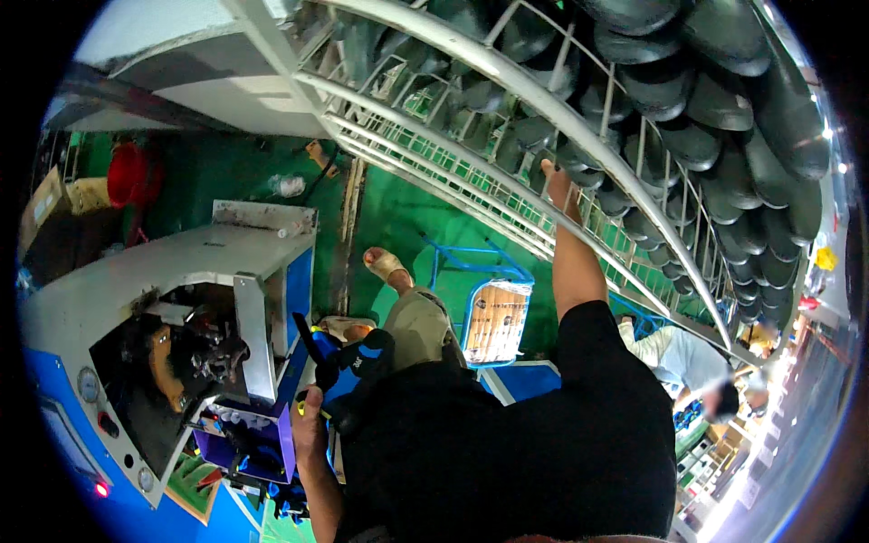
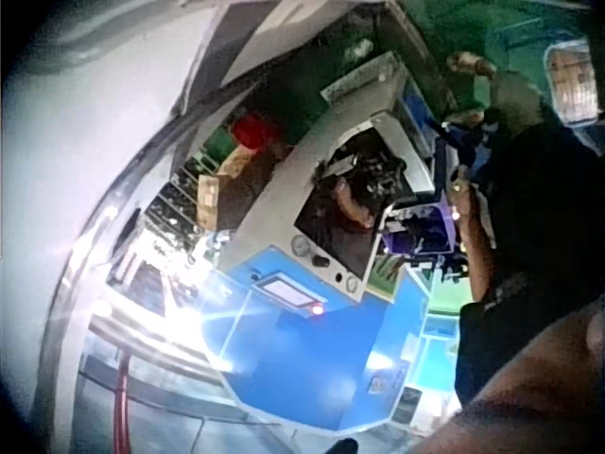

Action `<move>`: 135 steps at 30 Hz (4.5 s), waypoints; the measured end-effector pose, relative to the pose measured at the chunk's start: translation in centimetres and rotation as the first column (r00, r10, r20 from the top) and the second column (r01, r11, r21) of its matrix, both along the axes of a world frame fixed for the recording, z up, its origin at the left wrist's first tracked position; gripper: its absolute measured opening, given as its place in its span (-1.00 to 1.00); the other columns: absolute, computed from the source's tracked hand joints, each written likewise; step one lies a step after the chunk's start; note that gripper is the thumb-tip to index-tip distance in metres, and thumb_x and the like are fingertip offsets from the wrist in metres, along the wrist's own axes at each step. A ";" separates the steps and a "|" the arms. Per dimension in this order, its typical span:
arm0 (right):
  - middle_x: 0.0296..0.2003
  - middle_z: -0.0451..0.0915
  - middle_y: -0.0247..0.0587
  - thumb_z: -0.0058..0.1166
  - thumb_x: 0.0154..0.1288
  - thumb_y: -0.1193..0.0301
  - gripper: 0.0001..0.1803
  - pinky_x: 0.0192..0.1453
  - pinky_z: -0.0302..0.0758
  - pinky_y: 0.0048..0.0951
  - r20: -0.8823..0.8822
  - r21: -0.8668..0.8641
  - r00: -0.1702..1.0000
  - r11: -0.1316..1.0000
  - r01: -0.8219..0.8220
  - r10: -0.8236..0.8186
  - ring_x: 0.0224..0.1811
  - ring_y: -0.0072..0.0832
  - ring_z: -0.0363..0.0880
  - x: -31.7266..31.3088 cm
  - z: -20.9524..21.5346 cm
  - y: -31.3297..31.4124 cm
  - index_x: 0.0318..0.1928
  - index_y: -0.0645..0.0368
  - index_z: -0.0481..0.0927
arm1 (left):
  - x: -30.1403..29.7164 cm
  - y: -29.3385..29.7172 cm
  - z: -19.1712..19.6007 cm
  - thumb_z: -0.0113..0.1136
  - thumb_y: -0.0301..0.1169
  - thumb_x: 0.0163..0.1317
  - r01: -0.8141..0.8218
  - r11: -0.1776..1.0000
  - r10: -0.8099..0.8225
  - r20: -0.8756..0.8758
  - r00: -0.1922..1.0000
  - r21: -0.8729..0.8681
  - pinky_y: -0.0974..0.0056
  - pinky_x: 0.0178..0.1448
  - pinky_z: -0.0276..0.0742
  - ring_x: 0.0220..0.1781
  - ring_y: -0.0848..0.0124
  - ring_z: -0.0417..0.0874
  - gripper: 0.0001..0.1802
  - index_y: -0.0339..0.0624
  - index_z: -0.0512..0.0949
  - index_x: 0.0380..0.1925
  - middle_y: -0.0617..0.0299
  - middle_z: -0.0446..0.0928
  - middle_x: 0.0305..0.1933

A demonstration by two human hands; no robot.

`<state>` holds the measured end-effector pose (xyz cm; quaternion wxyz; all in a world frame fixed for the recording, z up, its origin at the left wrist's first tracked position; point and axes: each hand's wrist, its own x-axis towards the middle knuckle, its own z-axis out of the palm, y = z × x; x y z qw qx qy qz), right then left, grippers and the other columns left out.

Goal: The person repeatedly picks up a shoe upper and a sole, inserts the sole into the upper, and places the assembled shoe onto a nearby rack. The process is repeated multiple times in a factory setting.

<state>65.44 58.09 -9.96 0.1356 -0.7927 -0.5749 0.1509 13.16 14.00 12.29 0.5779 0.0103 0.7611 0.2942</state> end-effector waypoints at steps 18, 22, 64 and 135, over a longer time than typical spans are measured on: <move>-0.32 0.66 -0.24 0.18 0.44 0.43 -0.53 -0.20 0.56 -0.41 -0.705 -0.321 0.506 0.413 -0.853 0.497 -0.29 -0.49 0.64 -32.8 2.5 -24.7 0.29 0.36 0.54 | -1.0 -42.5 0.5 0.46 -0.12 0.14 -0.844 0.091 0.950 0.208 0.233 0.529 0.09 0.18 0.67 0.12 0.19 0.71 -0.35 -0.15 0.57 0.20 0.16 0.66 0.13; -0.27 0.70 -0.26 0.16 0.45 0.42 -0.59 -0.14 0.56 -0.45 -0.389 -0.278 -0.080 -0.200 -0.940 0.918 -0.28 -0.52 0.64 -40.6 4.0 -27.2 0.24 0.29 0.61 | -4.1 -47.3 -8.6 0.42 -0.35 0.27 -0.672 0.475 0.809 0.019 0.588 0.569 0.20 0.34 0.55 0.18 0.21 0.69 -0.44 -0.50 0.53 0.18 0.00 0.65 0.21; 0.18 0.66 0.07 0.11 0.47 0.31 -0.48 0.30 0.55 -0.14 -0.316 -0.428 -0.804 -0.832 -0.352 0.503 0.18 -0.10 0.67 -64.1 20.2 -46.3 0.36 0.24 0.54 | 58.4 -52.8 5.7 0.06 -0.22 0.29 0.074 -0.981 0.177 -0.984 -0.030 -0.179 -0.02 0.24 0.60 0.15 -0.14 0.68 -0.55 -0.34 0.64 0.02 -0.27 0.63 0.12; 0.47 0.36 -0.12 0.44 0.07 0.53 0.13 0.56 0.25 -0.28 -0.983 -0.172 0.174 -0.049 -0.984 -0.054 0.49 -0.34 0.34 -56.1 25.6 -33.6 0.62 0.25 0.08 | -9.1 -14.1 1.7 0.17 -0.11 0.53 -0.473 0.644 0.645 -0.095 0.758 0.601 0.20 -0.12 0.54 -0.23 0.42 0.59 -0.62 -0.28 0.53 -0.13 0.25 0.60 -0.27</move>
